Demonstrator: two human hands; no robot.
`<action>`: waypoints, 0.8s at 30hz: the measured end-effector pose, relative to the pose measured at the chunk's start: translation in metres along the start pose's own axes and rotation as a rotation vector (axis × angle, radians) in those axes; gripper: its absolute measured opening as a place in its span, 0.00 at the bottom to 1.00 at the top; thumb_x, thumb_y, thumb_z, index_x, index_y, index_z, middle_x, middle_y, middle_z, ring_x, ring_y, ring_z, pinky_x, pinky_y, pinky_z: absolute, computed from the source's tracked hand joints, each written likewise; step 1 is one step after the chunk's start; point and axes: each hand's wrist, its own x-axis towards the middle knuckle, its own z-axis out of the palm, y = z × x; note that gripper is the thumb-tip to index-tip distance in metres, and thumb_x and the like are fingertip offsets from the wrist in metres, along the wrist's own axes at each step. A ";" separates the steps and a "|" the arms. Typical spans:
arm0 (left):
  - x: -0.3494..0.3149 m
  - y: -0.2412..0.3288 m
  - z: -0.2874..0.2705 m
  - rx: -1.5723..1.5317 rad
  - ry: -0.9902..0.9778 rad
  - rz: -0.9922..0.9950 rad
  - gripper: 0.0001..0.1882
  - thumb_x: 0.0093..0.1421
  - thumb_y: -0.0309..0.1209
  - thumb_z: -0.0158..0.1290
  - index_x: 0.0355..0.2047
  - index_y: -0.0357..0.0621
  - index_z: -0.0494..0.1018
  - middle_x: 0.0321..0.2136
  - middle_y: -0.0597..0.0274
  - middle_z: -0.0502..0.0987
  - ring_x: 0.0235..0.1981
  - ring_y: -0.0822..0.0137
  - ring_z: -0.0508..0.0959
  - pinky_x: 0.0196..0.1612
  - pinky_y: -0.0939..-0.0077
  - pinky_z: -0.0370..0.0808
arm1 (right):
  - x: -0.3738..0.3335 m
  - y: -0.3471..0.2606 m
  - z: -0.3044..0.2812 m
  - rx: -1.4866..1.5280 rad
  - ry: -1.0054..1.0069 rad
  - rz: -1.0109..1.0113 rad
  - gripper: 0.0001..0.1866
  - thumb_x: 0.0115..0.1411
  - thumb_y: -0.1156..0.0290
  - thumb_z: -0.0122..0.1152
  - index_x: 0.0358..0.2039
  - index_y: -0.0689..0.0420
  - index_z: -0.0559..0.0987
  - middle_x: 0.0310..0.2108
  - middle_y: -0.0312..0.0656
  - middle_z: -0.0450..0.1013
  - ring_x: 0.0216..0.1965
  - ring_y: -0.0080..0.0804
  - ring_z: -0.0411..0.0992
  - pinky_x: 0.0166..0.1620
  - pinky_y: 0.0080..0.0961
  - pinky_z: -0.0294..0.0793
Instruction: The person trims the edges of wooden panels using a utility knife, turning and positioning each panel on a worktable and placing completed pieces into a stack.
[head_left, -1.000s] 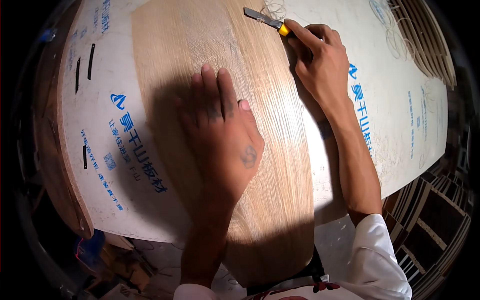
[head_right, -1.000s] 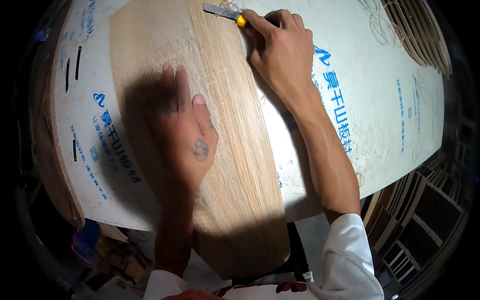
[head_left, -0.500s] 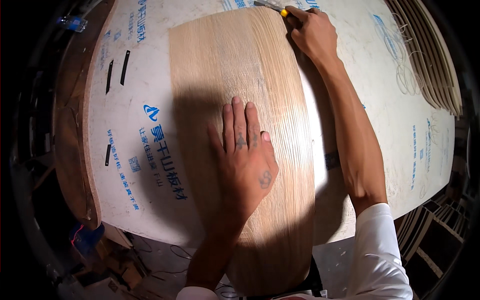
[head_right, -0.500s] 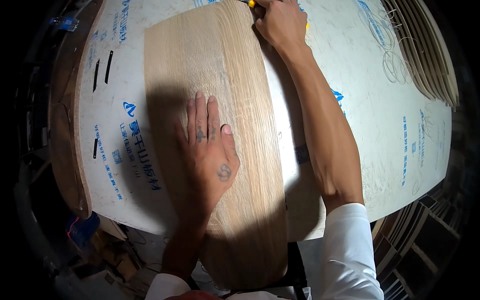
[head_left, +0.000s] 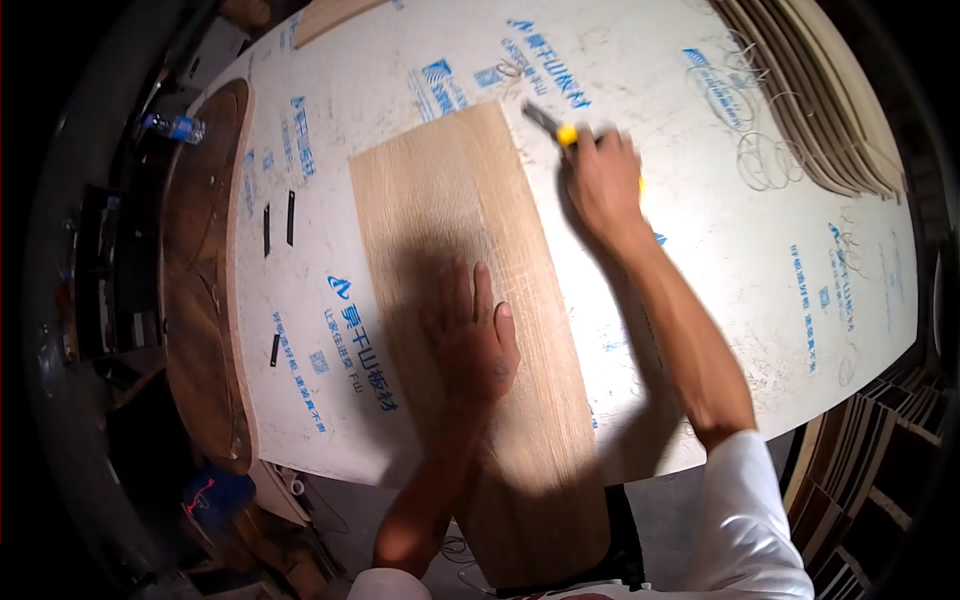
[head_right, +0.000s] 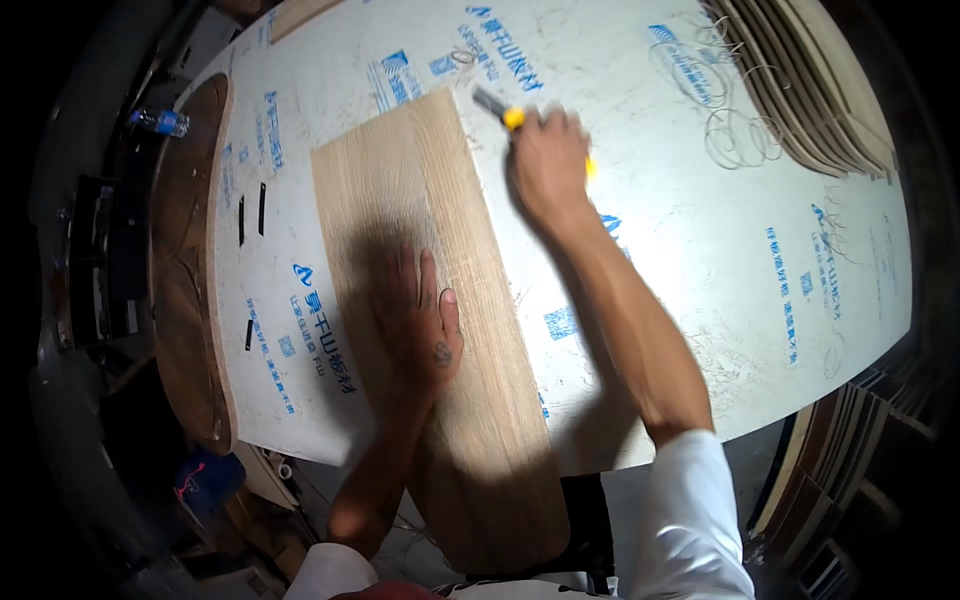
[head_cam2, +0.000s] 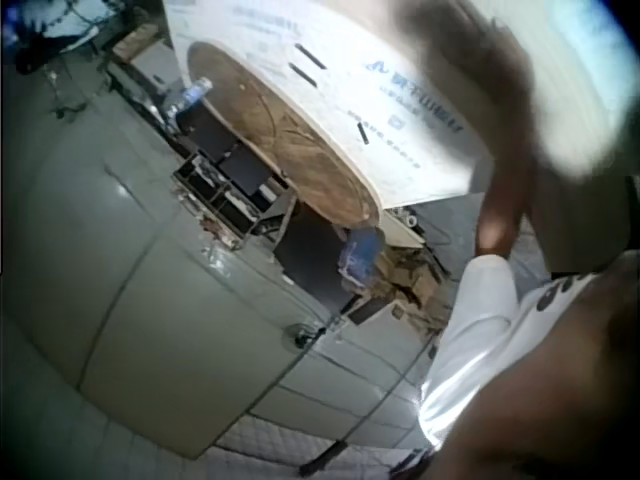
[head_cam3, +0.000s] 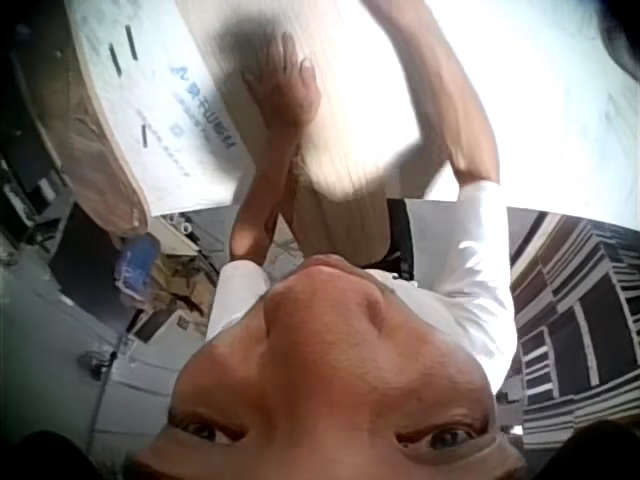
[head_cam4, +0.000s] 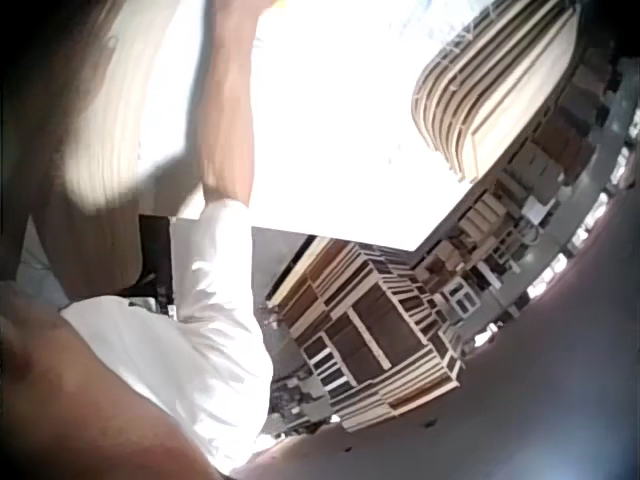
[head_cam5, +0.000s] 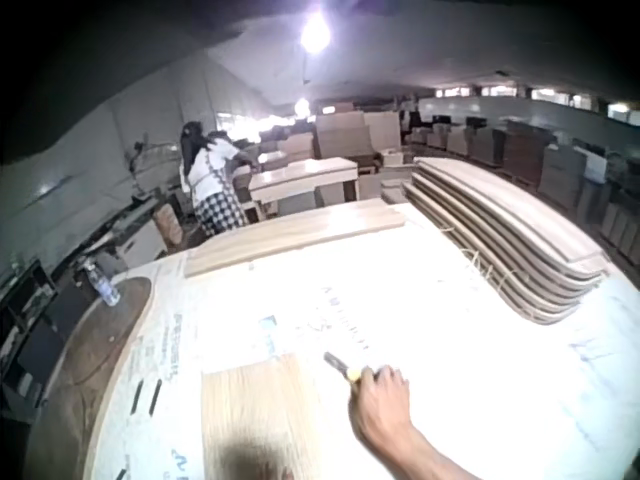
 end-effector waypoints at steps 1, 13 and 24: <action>0.000 0.000 -0.001 0.011 0.006 -0.004 0.29 0.66 0.41 0.48 0.65 0.42 0.65 0.68 0.46 0.60 0.69 0.47 0.59 0.66 0.37 0.54 | -0.030 0.002 -0.025 0.097 -0.076 0.049 0.15 0.65 0.69 0.55 0.50 0.62 0.75 0.41 0.59 0.70 0.41 0.58 0.70 0.44 0.47 0.71; -0.039 -0.073 0.023 -0.159 0.187 -0.374 0.42 0.59 0.47 0.61 0.67 0.39 0.60 0.66 0.26 0.55 0.66 0.33 0.58 0.64 0.40 0.59 | -0.463 -0.053 -0.183 0.359 -0.351 0.924 0.18 0.57 0.60 0.71 0.36 0.63 0.79 0.27 0.56 0.75 0.29 0.59 0.74 0.33 0.44 0.71; -0.021 -0.015 0.015 -0.531 -0.042 0.306 0.38 0.52 0.46 0.65 0.59 0.39 0.70 0.63 0.23 0.57 0.66 0.33 0.57 0.65 0.42 0.57 | -0.574 -0.243 -0.134 0.860 -0.015 1.320 0.16 0.61 0.61 0.68 0.34 0.63 0.80 0.25 0.38 0.77 0.27 0.24 0.69 0.33 0.30 0.71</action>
